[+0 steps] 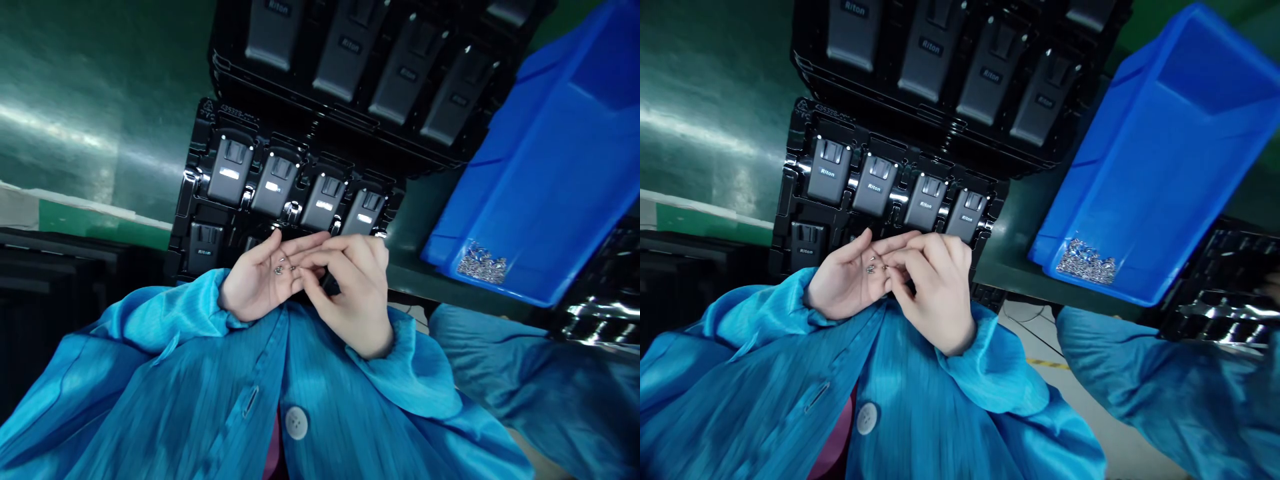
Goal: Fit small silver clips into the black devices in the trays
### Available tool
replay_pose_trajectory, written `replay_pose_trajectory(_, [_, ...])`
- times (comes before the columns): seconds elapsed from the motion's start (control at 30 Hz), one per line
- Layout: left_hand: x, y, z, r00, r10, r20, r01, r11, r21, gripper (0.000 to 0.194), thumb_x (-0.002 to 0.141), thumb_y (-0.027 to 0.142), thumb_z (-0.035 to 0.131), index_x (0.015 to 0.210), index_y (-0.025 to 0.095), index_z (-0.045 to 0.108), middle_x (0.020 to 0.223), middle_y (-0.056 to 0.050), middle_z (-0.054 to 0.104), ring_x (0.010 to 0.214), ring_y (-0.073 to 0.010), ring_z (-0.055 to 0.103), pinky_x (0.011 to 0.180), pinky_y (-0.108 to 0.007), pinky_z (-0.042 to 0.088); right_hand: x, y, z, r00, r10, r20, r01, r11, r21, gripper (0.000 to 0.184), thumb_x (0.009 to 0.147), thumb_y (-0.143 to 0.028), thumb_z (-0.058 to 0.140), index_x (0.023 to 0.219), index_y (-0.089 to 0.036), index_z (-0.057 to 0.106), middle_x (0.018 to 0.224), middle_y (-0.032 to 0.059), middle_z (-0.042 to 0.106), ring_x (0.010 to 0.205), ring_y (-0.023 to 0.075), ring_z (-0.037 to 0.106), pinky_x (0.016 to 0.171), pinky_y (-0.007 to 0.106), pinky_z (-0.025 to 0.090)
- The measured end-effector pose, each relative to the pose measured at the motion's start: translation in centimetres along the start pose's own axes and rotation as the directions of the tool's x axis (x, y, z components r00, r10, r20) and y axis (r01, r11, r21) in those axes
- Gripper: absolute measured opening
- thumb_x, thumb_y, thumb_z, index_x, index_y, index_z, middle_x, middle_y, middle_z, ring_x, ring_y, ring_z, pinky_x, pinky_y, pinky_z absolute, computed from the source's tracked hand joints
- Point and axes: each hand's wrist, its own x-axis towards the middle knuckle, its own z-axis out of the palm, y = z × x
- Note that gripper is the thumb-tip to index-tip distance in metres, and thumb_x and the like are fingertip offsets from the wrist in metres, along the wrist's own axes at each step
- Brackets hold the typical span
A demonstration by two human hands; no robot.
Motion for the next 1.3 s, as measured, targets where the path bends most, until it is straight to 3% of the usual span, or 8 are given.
replay_pose_trajectory(0.23, [-0.1, -0.3, -0.1, 0.999, 0.032, 0.024, -0.034, 0.997, 0.074, 0.058, 0.103, 0.042, 0.02, 0.129, 0.012, 0.062, 0.128, -0.01, 0.066, 0.109, -0.0169, 0.064, 0.093, -0.028, 0.046, 0.0, -0.1, -0.1, 0.997, 0.01, 0.071, -0.005, 0.998, -0.063, 0.005, 0.087, -0.021, 0.065, 0.085, -0.024, 0.068, 0.091, 0.0025, 0.061, 0.094, 0.0232, 0.049, 0.082, 0.042, 0.038])
replay_pose_trajectory(0.4, [-0.2, -0.4, 0.1, 0.996, 0.054, 0.066, -0.061, 0.992, 0.107, 0.055, 0.103, 0.044, 0.023, 0.132, 0.015, 0.06, 0.139, -0.007, 0.06, 0.137, -0.0227, 0.047, 0.108, -0.034, 0.038, 0.0, -0.1, 0.3, 0.998, 0.018, 0.066, -0.016, 1.0, -0.022, 0.005, 0.085, -0.019, 0.066, 0.083, -0.023, 0.066, 0.09, 0.0021, 0.06, 0.093, 0.0224, 0.049, 0.081, 0.04, 0.038])
replay_pose_trajectory(0.53, [-0.1, -0.3, 0.2, 0.998, 0.054, 0.035, -0.057, 0.994, 0.096, 0.055, 0.103, 0.042, 0.023, 0.132, 0.014, 0.06, 0.14, -0.007, 0.059, 0.143, -0.0224, 0.039, 0.116, -0.035, 0.029, -0.2, 0.1, 1.1, 1.0, 0.008, 0.025, -0.008, 1.0, -0.011, 0.007, 0.086, -0.019, 0.064, 0.08, -0.023, 0.064, 0.09, 0.0017, 0.061, 0.095, 0.0224, 0.049, 0.084, 0.041, 0.039])
replay_pose_trajectory(0.7, [0.1, -0.3, 0.1, 0.997, 0.056, 0.049, -0.059, 0.997, 0.059, 0.055, 0.103, 0.04, 0.021, 0.132, 0.013, 0.059, 0.133, -0.008, 0.064, 0.131, -0.0194, 0.052, 0.11, -0.031, 0.035, -0.3, 0.4, 1.0, 1.0, -0.028, 0.012, 0.028, 1.0, 0.011, 0.005, 0.087, -0.021, 0.063, 0.083, -0.023, 0.064, 0.091, 0.0016, 0.061, 0.096, 0.022, 0.052, 0.086, 0.042, 0.039])
replay_pose_trajectory(0.83, [0.1, -0.3, 0.0, 0.996, 0.015, 0.093, -0.019, 0.999, 0.041, 0.06, 0.103, 0.043, 0.018, 0.131, 0.011, 0.06, 0.111, -0.009, 0.071, 0.106, -0.016, 0.065, 0.098, -0.028, 0.043, 0.2, 0.4, 0.0, 1.0, -0.026, -0.008, 0.026, 0.998, 0.058, 0.004, 0.086, -0.02, 0.064, 0.083, -0.023, 0.064, 0.091, 0.0015, 0.06, 0.094, 0.0206, 0.054, 0.083, 0.041, 0.04])
replay_pose_trajectory(0.9, [0.0, -0.4, 0.1, 0.994, -0.016, 0.109, 0.011, 0.999, 0.049, 0.065, 0.103, 0.043, 0.012, 0.128, 0.009, 0.061, 0.104, -0.011, 0.072, 0.102, -0.0175, 0.066, 0.097, -0.03, 0.044, 0.6, 0.3, -0.4, 0.999, -0.035, -0.027, 0.036, 0.999, 0.038, 0.003, 0.087, -0.021, 0.064, 0.084, -0.023, 0.065, 0.091, 0.0021, 0.059, 0.094, 0.021, 0.052, 0.082, 0.041, 0.04])
replay_pose_trajectory(1.1, [-0.2, -0.5, 0.3, 0.994, -0.051, 0.095, 0.046, 0.998, 0.05, 0.068, 0.104, 0.041, 0.009, 0.102, 0.012, 0.07, 0.093, -0.011, 0.072, 0.105, -0.0212, 0.066, 0.1, -0.036, 0.043, 1.3, 0.3, -0.5, 0.994, -0.078, 0.076, 0.078, 0.997, 0.013, 0.005, 0.086, -0.02, 0.064, 0.087, -0.023, 0.069, 0.091, 0.0034, 0.056, 0.097, 0.0222, 0.048, 0.084, 0.041, 0.04])
replay_pose_trajectory(1.3, [-0.1, -0.7, 0.3, 0.988, -0.09, 0.124, 0.09, 0.996, 0.001, 0.068, 0.105, 0.036, 0.009, 0.082, 0.014, 0.069, 0.076, -0.007, 0.069, 0.089, -0.0174, 0.068, 0.097, -0.033, 0.044, 1.4, 0.4, -0.4, 0.987, -0.114, 0.11, 0.113, 0.994, 0.008, 0.008, 0.088, -0.019, 0.062, 0.084, -0.023, 0.068, 0.09, 0.0027, 0.057, 0.095, 0.0216, 0.048, 0.086, 0.041, 0.038])
